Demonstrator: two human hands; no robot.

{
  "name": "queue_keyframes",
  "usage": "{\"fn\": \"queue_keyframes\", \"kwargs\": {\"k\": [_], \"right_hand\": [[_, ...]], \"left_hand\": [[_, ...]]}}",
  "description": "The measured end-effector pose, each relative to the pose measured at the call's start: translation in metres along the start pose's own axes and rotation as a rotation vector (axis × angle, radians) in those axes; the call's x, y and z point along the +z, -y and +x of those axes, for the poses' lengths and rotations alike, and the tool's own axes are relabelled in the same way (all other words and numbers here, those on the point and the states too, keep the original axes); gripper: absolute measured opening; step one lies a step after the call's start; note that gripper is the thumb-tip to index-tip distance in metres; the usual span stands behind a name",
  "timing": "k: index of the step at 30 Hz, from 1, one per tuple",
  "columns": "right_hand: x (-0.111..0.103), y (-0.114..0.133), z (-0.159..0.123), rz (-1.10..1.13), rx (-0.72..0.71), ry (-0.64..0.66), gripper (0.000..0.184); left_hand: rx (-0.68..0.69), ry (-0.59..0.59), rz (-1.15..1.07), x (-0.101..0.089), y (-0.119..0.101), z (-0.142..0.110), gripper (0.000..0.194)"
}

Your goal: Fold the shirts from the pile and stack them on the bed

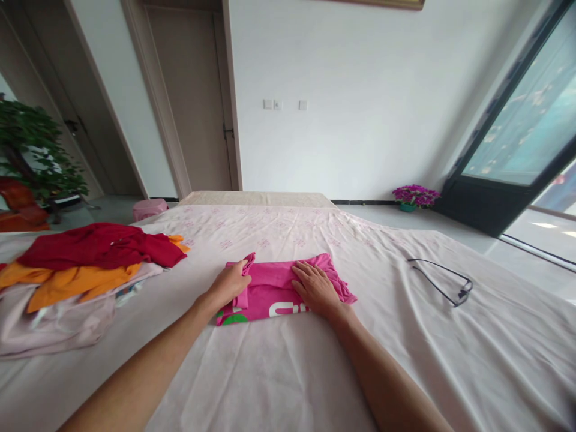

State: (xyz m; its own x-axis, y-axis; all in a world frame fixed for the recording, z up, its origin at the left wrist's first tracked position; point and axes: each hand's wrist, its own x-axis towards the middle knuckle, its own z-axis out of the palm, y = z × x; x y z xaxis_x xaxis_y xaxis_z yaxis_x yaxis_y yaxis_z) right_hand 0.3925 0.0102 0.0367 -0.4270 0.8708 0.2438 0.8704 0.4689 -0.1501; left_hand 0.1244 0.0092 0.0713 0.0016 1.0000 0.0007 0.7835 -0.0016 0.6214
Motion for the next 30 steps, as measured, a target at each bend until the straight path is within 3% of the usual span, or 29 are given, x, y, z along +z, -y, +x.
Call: {"fn": "queue_keyframes", "kwargs": {"k": [10,14,15,17,19,21,26,30], "right_hand": [[0.000,0.001,0.002,-0.012,0.009,0.006,0.052],[0.000,0.001,0.001,-0.016,0.010,0.005,0.052],[0.000,0.002,0.001,-0.016,0.012,0.007,0.052],[0.000,0.002,0.001,-0.014,0.018,0.011,0.053],[0.000,0.002,0.001,-0.014,0.019,0.010,0.053],[0.001,0.002,0.001,-0.016,0.016,0.012,0.053],[0.001,0.002,0.002,-0.032,0.013,0.025,0.053],[-0.001,0.004,0.002,-0.039,0.018,0.040,0.052]], "left_hand": [[-0.011,0.049,-0.039,0.032,-0.023,-0.002,0.055],[0.003,0.170,-0.142,0.027,-0.023,-0.010,0.057],[0.025,0.174,-0.172,0.024,-0.022,-0.012,0.057],[0.099,0.065,-0.162,0.016,-0.019,-0.015,0.053],[0.211,-0.113,-0.031,0.013,-0.015,-0.016,0.046],[0.325,-0.203,0.150,0.018,-0.010,-0.016,0.046],[0.539,-0.085,0.401,0.050,0.004,-0.019,0.060],[0.579,-0.058,0.446,0.059,0.012,-0.021,0.066]]}}
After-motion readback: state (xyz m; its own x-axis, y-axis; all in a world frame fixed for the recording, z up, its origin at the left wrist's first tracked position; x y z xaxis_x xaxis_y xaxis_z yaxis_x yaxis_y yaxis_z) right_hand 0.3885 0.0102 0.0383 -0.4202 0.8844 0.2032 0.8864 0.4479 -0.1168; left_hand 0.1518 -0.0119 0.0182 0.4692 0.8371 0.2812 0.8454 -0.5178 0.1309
